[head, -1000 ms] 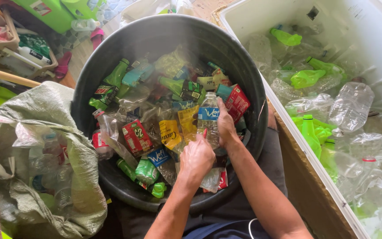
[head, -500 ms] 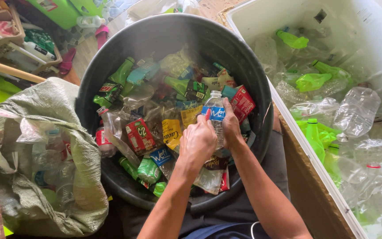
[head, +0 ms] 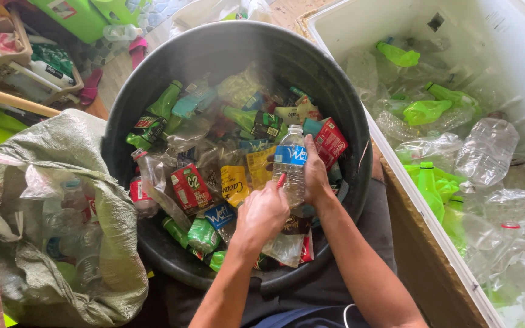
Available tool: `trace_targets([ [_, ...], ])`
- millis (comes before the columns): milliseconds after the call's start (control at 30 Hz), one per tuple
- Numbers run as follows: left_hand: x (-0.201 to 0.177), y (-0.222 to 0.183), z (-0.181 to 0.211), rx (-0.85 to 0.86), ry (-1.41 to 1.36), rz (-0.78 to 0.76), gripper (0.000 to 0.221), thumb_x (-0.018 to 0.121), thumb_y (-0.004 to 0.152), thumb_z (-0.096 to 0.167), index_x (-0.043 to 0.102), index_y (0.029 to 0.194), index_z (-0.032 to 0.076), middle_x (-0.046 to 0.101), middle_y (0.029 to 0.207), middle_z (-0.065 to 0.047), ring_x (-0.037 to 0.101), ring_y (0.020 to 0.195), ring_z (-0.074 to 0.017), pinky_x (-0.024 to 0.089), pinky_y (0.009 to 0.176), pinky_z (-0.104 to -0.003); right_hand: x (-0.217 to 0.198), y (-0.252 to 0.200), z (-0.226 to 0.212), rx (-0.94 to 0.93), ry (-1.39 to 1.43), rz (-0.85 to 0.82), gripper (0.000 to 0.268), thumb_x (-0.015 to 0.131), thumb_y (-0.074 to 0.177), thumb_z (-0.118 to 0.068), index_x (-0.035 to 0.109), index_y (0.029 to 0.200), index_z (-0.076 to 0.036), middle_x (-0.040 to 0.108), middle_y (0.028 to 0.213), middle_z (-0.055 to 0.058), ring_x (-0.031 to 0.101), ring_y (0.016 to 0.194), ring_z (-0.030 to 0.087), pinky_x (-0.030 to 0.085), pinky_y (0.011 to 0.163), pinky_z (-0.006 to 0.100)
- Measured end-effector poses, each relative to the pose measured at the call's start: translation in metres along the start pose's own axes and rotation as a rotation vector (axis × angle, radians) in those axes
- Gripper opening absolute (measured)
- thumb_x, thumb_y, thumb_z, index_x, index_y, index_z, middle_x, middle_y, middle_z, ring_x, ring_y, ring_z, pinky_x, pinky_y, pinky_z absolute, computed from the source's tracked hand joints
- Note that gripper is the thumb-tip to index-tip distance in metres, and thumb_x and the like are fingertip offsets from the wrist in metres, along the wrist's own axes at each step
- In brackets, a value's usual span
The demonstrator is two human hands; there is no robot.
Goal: Sorting plastic bottles and wrappers from a large bin into separate containers
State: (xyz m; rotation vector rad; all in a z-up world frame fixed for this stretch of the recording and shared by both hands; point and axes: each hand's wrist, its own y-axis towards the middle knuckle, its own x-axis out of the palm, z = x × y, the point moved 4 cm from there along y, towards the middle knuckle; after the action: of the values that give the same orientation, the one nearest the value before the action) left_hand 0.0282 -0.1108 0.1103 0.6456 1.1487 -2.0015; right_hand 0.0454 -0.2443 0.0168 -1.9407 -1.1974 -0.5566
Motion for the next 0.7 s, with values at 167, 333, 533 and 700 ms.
trace_targets([
  [167,-0.023,-0.007,0.001,0.099,-0.156,0.271,0.045,0.047,0.103,0.040,0.054,0.124,0.000,0.065,0.104,-0.030,0.070,0.095,-0.0540,0.055,0.084,-0.067,0.010,0.001,0.001,0.096,-0.126,0.077,0.057,0.046,0.098,-0.063,0.060,0.097,-0.008,0.067,0.082,0.011,0.067,0.066,0.022,0.058,0.067,0.041],
  [333,-0.018,0.005,-0.008,0.181,-0.202,0.434,0.068,0.063,0.095,0.049,0.044,0.135,-0.003,0.057,0.112,-0.031,0.066,0.096,-0.0611,0.052,0.086,-0.075,0.033,-0.026,-0.004,0.186,-0.558,0.195,0.104,0.043,0.086,-0.082,0.051,0.141,0.006,0.049,0.142,0.031,0.052,0.134,0.035,0.033,0.119,0.050],
  [533,-0.001,0.024,-0.037,0.125,-0.312,0.544,0.071,0.049,0.097,0.067,0.057,0.126,0.002,0.071,0.096,-0.025,0.074,0.088,-0.0481,0.058,0.079,-0.064,0.030,-0.017,0.007,0.036,-0.411,-0.113,0.051,0.091,0.077,-0.025,0.058,0.112,-0.007,0.060,0.089,0.011,0.068,0.075,0.025,0.064,0.064,0.044],
  [700,-0.001,0.022,-0.058,0.056,-0.511,0.535,0.041,0.061,0.101,0.040,0.061,0.123,0.006,0.076,0.088,-0.022,0.075,0.073,-0.0375,0.059,0.075,-0.054,0.024,-0.015,0.013,-0.134,-0.591,-0.131,0.045,0.083,0.088,-0.020,0.063,0.127,-0.009,0.067,0.096,0.003,0.059,0.089,0.013,0.054,0.082,0.029],
])
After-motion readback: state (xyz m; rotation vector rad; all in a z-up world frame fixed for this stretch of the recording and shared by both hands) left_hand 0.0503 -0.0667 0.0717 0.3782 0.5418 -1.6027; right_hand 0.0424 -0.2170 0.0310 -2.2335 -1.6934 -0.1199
